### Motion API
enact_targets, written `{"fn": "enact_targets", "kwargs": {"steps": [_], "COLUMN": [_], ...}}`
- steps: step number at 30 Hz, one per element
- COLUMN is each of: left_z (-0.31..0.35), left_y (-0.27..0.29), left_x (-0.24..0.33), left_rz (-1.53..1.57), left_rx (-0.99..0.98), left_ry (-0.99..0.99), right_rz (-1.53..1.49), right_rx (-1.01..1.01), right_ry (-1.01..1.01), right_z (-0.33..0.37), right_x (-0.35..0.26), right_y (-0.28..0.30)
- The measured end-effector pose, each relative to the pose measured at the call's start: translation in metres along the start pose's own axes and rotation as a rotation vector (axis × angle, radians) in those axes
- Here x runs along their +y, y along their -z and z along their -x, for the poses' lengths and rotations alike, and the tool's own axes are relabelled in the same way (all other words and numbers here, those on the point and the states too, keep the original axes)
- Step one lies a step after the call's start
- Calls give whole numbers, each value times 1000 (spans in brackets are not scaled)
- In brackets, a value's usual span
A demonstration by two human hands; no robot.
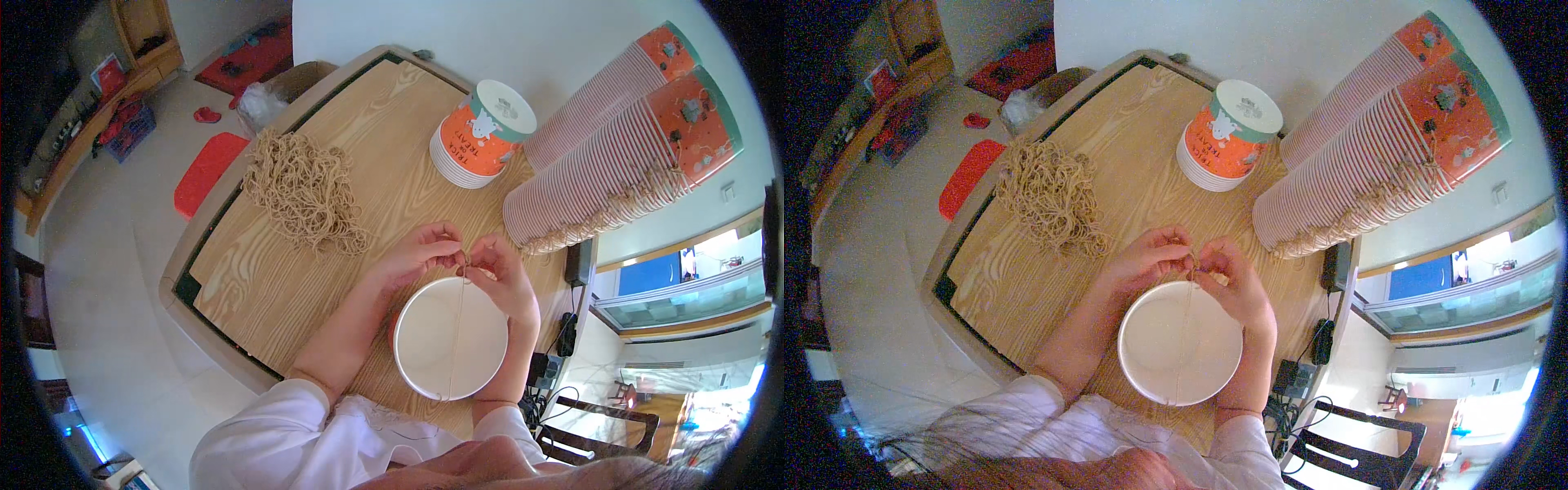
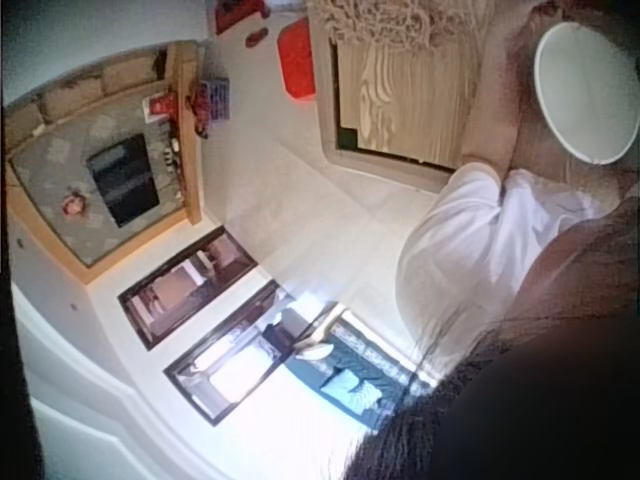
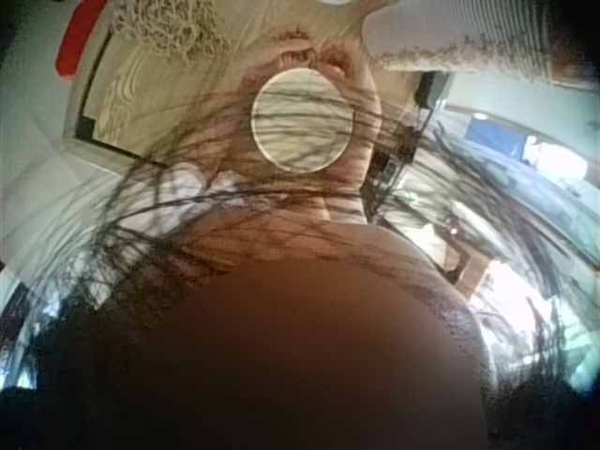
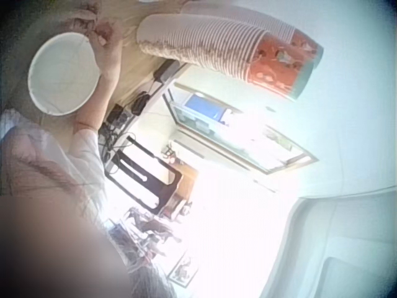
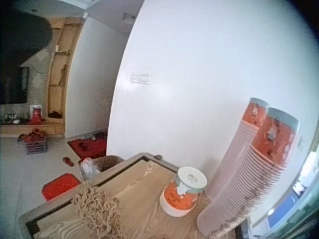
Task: Placing rubber bands around paper cups for packaging.
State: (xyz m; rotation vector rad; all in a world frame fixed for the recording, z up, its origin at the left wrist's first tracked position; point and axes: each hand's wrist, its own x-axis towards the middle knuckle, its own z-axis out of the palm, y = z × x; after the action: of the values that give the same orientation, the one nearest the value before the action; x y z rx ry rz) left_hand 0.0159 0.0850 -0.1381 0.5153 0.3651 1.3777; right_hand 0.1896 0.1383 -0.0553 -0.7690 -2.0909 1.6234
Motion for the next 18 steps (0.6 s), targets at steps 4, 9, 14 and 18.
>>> {"fn": "enact_targets", "kwargs": {"steps": [4,9,14,18], "left_z": [0,2,5,5], "left_y": [2,-2,-10,-15], "left_x": [-2,4,11,6], "left_rz": [-38,-228,-372,-275], "left_rx": [7,-26,-49,-50], "left_ry": [-31,109,197,225], "right_rz": [-1,69,2,2], "right_rx": [6,84,143,114], "right_ry": [16,47,103,123], "right_z": [-1,0,-1,-1], "right_x": [0,-8,-10,-8], "right_y": [-2,-3,-7,-5]}}
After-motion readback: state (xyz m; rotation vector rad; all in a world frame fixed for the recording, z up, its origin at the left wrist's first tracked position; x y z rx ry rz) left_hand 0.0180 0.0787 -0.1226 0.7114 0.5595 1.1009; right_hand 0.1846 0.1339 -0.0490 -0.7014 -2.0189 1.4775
